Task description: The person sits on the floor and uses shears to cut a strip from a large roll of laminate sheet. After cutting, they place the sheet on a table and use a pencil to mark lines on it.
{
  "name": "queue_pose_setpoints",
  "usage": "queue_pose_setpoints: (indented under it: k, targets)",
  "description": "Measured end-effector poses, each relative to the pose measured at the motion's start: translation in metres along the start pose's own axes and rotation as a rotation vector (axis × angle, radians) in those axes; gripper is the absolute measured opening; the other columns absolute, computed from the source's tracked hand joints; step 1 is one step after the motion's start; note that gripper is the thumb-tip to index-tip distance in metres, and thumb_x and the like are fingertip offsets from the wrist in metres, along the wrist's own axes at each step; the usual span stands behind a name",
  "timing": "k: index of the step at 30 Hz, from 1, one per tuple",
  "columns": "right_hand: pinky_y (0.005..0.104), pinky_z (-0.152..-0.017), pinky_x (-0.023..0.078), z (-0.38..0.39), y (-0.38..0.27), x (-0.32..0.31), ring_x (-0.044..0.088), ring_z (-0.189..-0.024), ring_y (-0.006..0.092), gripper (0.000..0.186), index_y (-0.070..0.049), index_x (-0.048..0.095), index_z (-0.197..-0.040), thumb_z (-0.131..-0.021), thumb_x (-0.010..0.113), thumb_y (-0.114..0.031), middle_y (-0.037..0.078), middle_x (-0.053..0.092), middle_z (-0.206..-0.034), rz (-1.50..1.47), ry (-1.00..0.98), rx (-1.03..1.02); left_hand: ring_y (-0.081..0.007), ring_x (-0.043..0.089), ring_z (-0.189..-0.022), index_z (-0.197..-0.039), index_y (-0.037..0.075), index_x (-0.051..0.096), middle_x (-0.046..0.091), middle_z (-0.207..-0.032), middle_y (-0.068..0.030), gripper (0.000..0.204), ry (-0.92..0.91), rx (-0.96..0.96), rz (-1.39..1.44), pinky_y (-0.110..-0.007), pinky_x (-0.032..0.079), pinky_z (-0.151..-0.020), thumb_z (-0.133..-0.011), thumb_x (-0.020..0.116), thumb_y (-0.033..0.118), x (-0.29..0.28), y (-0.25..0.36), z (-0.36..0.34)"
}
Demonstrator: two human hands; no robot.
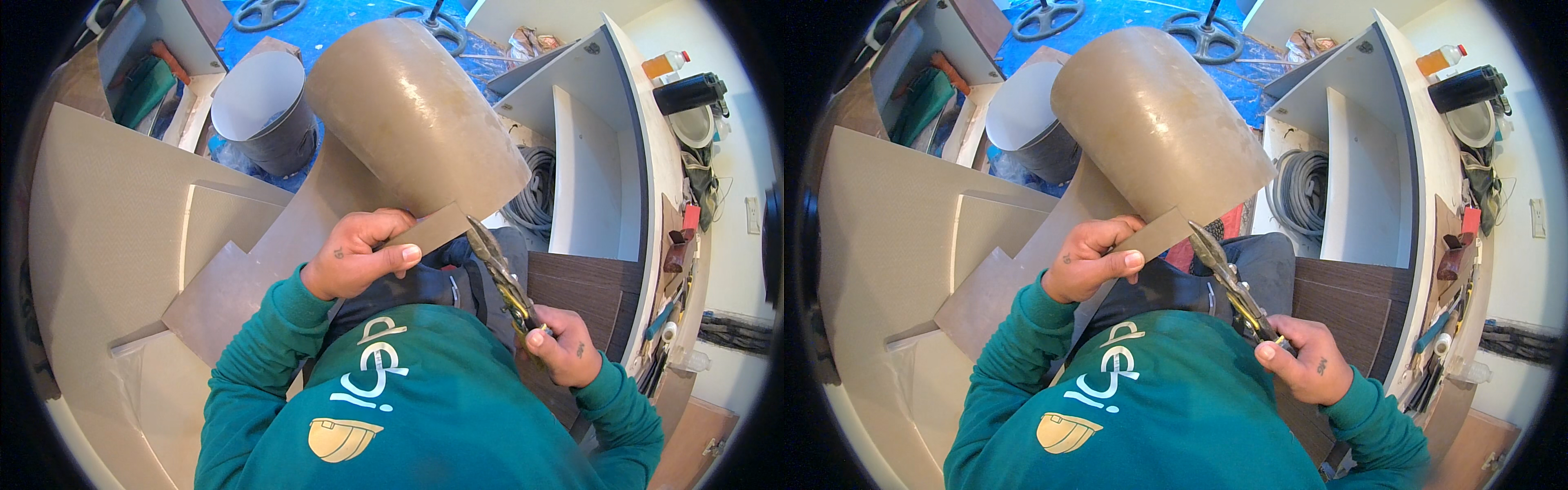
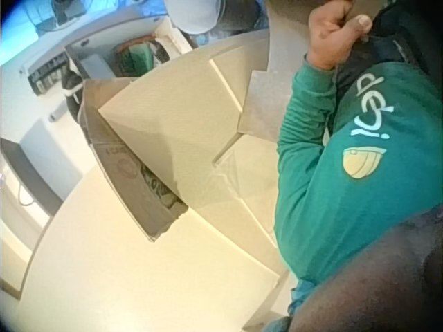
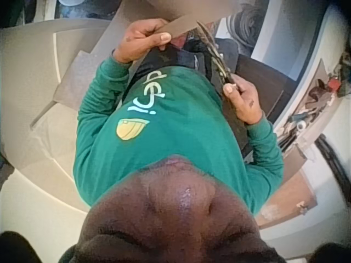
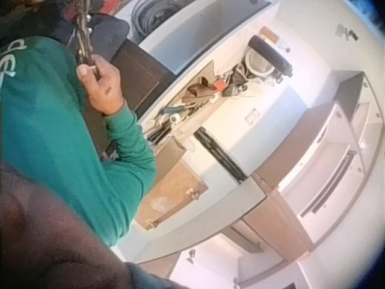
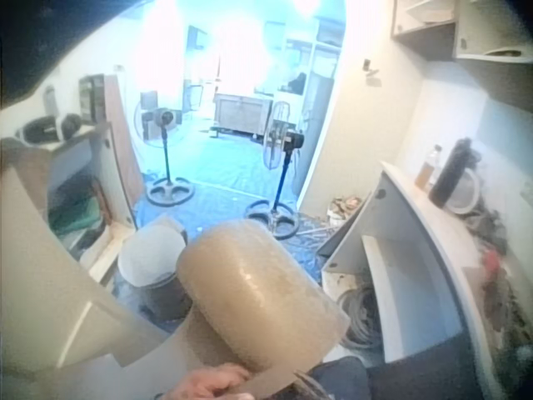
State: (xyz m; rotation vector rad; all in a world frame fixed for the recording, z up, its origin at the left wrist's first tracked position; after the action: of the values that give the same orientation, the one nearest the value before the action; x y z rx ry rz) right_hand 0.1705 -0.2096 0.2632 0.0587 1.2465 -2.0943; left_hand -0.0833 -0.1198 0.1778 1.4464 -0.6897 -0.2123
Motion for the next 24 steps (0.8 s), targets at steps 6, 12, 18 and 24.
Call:
queue_pose_setpoints:
  k: [6,12,18,24]
  targets:
    - [0.0300,-0.061,0.041,-0.003,-0.006,-0.004,0.046,-0.068,0.0113,0.047,0.000,0.063,-0.095,-0.096,0.064,-0.046,0.002,0.049,-0.070,0.005,0.022,-0.008,-0.0140,0.056,-0.079,-0.079,-0.001,0.064,0.061,-0.088,-0.0088,0.028,-0.036,-0.065,-0.006,-0.028,0.044,-0.068,-0.095,0.066,0.022,-0.003,0.005,0.001]
    - [0.0303,-0.064,0.044,-0.008,-0.016,-0.007,0.050,-0.070,0.0124,0.045,0.002,0.065,-0.100,-0.095,0.065,-0.043,0.004,0.055,-0.074,0.048,-0.019,-0.011,-0.0127,0.055,-0.077,-0.079,0.000,0.064,0.061,-0.086,-0.0073,0.029,-0.052,-0.099,0.058,-0.027,0.042,-0.065,-0.095,0.067,0.024,-0.003,0.010,0.001]
    - [0.0316,-0.066,0.046,-0.007,-0.021,-0.008,0.055,-0.070,0.0151,0.044,0.002,0.065,-0.103,-0.094,0.066,-0.041,0.007,0.058,-0.076,0.070,-0.008,0.012,-0.0120,0.054,-0.073,-0.081,-0.001,0.064,0.058,-0.084,-0.0064,0.031,-0.087,-0.069,0.076,-0.027,0.042,-0.061,-0.096,0.068,0.026,-0.003,0.009,0.001]
    - [0.0328,-0.068,0.047,-0.010,-0.027,-0.008,0.057,-0.074,0.0170,0.047,0.004,0.065,-0.105,-0.094,0.066,-0.042,0.009,0.059,-0.079,0.119,0.007,-0.022,-0.0120,0.054,-0.074,-0.082,-0.001,0.064,0.058,-0.086,-0.0069,0.029,-0.084,-0.085,0.093,-0.026,0.043,-0.062,-0.096,0.068,0.024,-0.004,0.008,0.002]
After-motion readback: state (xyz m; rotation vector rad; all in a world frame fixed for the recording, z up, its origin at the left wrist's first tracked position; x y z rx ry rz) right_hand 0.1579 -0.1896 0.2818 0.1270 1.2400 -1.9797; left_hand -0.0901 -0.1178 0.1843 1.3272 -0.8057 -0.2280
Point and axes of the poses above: each hand's wrist, its own z-axis away from the middle knuckle, its own x-axis out of the palm, y = z × x, the point moved 7 cm from there along -z, towards the middle knuckle
